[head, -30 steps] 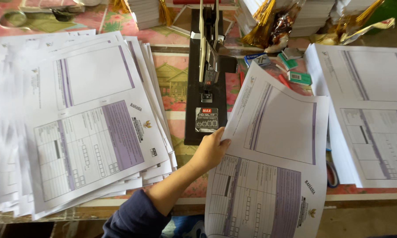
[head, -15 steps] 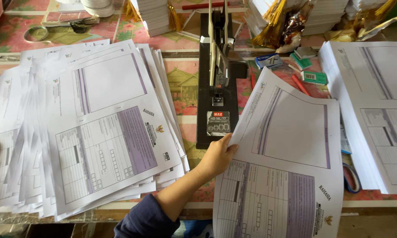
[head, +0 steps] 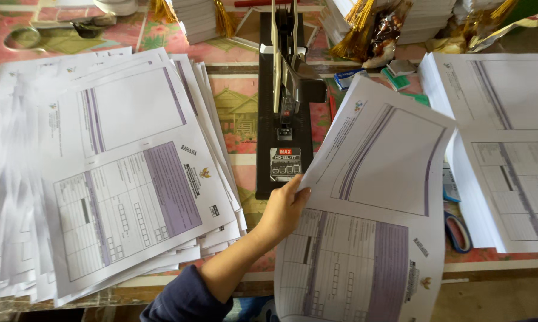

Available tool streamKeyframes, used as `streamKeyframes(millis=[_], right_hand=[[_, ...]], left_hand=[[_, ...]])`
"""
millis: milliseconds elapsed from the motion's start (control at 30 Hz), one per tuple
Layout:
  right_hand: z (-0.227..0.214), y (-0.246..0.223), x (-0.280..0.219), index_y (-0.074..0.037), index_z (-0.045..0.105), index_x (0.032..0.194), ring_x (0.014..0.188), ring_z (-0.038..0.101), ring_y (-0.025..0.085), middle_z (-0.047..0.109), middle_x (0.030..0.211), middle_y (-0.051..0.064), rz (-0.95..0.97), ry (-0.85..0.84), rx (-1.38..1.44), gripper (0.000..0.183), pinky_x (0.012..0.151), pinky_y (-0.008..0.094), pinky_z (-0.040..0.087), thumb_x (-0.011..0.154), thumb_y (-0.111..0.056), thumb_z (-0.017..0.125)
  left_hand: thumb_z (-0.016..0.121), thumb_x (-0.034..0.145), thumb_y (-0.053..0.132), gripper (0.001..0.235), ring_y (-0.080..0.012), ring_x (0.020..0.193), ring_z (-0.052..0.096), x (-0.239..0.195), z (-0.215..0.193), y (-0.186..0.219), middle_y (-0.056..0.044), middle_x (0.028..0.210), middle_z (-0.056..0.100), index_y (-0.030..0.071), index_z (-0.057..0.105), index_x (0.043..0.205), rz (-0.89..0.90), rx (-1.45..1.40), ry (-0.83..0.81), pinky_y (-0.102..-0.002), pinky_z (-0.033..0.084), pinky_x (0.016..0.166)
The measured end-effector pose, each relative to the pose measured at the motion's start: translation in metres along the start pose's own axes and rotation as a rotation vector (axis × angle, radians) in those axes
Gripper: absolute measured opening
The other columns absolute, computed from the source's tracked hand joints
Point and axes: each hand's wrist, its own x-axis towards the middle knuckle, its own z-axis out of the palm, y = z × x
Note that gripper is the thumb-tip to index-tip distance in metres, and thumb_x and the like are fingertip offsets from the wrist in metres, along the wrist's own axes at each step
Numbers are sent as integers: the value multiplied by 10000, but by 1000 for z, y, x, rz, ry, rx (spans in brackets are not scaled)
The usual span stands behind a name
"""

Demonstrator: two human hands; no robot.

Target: The person repeatedly picks up sheets of paper, aligns them, and staples them using a manual stapler. The stapled sheets are placed into a growing stack on the table.

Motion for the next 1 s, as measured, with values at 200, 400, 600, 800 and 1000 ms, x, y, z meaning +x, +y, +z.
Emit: streamKeyframes(millis=[200, 400, 600, 800, 1000], right_hand=[[9, -152, 17, 160, 446, 1361, 1389, 369, 430, 397, 1510, 327, -178, 186, 91, 245, 1168, 534, 276, 1181, 4, 387], [50, -76, 7, -123, 646, 905, 937, 657, 269, 672, 935, 88, 311, -201, 1248, 107, 860, 413, 525, 921, -50, 569], [4, -156, 28, -125, 316, 1516, 1529, 329, 324, 340, 1567, 111, -216, -96, 933, 671, 1364, 549, 306, 855, -138, 432], [-6, -195, 46, -179, 586, 1171, 1203, 620, 93, 611, 1194, -58, 37, 115, 645, 191, 1190, 264, 511, 988, -218, 625], [8, -228, 29, -3, 360, 1452, 1473, 368, 344, 377, 1502, 188, -395, 78, 651, 366, 1346, 491, 297, 1120, -154, 397]], left_hand=[[513, 954, 145, 69, -111, 653, 357, -14, -40, 61, 12, 679, 455, 86, 521, 921, 152, -137, -76, -274, 352, 589], [557, 944, 137, 87, -90, 625, 354, -32, -73, 95, 36, 672, 446, 70, 539, 892, 368, -40, -51, -246, 359, 553], [581, 905, 29, 65, -253, 600, 534, -59, -110, 131, -99, 761, 567, 4, 556, 960, 874, -44, -65, -352, 445, 584], [531, 944, 175, 219, -96, 883, 519, -52, -109, 165, 11, 943, 587, 49, 558, 1121, 363, -195, 202, -247, 449, 777], [466, 978, 178, 202, -155, 881, 465, -61, -99, 155, -48, 959, 464, 28, 502, 1107, 498, -120, 413, -282, 395, 799]])
